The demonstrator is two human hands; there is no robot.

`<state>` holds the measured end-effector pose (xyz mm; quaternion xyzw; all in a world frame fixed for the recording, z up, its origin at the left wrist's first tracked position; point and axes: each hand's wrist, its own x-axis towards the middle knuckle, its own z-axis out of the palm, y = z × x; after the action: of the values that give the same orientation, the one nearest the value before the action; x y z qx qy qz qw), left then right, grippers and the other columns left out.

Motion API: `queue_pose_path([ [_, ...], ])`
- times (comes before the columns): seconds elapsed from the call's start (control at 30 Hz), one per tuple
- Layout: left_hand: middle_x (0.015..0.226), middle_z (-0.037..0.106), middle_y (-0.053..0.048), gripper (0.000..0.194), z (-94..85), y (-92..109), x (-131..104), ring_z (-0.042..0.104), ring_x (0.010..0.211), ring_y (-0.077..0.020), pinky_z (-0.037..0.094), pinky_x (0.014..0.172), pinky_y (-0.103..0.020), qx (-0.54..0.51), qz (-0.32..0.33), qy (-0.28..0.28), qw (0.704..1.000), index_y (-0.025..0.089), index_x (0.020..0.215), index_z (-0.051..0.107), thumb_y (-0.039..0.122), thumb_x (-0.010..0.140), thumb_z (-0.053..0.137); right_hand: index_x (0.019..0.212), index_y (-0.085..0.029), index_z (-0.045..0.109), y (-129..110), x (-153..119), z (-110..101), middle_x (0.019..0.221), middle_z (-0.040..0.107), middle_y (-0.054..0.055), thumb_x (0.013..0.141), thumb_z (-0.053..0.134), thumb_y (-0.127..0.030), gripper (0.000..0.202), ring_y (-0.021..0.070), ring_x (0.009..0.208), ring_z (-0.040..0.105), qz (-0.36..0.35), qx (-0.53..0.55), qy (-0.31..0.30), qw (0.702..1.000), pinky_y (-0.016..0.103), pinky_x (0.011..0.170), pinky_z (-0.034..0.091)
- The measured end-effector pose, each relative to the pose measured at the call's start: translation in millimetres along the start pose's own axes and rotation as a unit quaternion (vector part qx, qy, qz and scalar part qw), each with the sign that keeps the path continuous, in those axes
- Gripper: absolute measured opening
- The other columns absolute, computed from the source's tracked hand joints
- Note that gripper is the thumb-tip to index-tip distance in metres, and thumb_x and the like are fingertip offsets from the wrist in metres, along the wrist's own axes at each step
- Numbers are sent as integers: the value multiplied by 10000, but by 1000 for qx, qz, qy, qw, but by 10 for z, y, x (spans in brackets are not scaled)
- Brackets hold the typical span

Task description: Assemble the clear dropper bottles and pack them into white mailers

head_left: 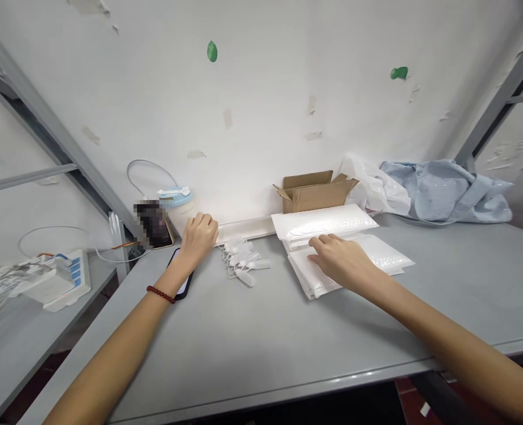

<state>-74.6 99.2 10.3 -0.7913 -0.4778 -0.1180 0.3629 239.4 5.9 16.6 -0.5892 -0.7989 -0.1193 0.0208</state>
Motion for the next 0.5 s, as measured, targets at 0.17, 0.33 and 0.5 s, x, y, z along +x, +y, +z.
queue_pose_path([
  [0.17,821,590,-138,235,-169,-57,-22,482,828,-285,320,674,-383,25,-11,41,999,147,774,619,146,853,398,931,-142,551,-17,3,-4,889,630,89,884,484,-248,134,225,821,586,1,3,0,1000,250,466,290],
  [0.33,817,593,-131,244,-344,-156,-26,490,823,-288,308,649,-378,23,-39,69,997,157,766,611,173,867,390,996,-150,528,-19,7,10,848,617,81,883,481,-244,155,217,783,580,-1,2,8,1000,241,456,284],
  [0.5,811,595,-127,238,-494,-277,-18,495,843,-301,297,650,-382,28,-68,103,992,175,746,600,192,869,397,1028,-164,513,-14,18,20,863,606,87,895,456,-243,165,214,800,579,0,5,3,1000,232,461,289],
])
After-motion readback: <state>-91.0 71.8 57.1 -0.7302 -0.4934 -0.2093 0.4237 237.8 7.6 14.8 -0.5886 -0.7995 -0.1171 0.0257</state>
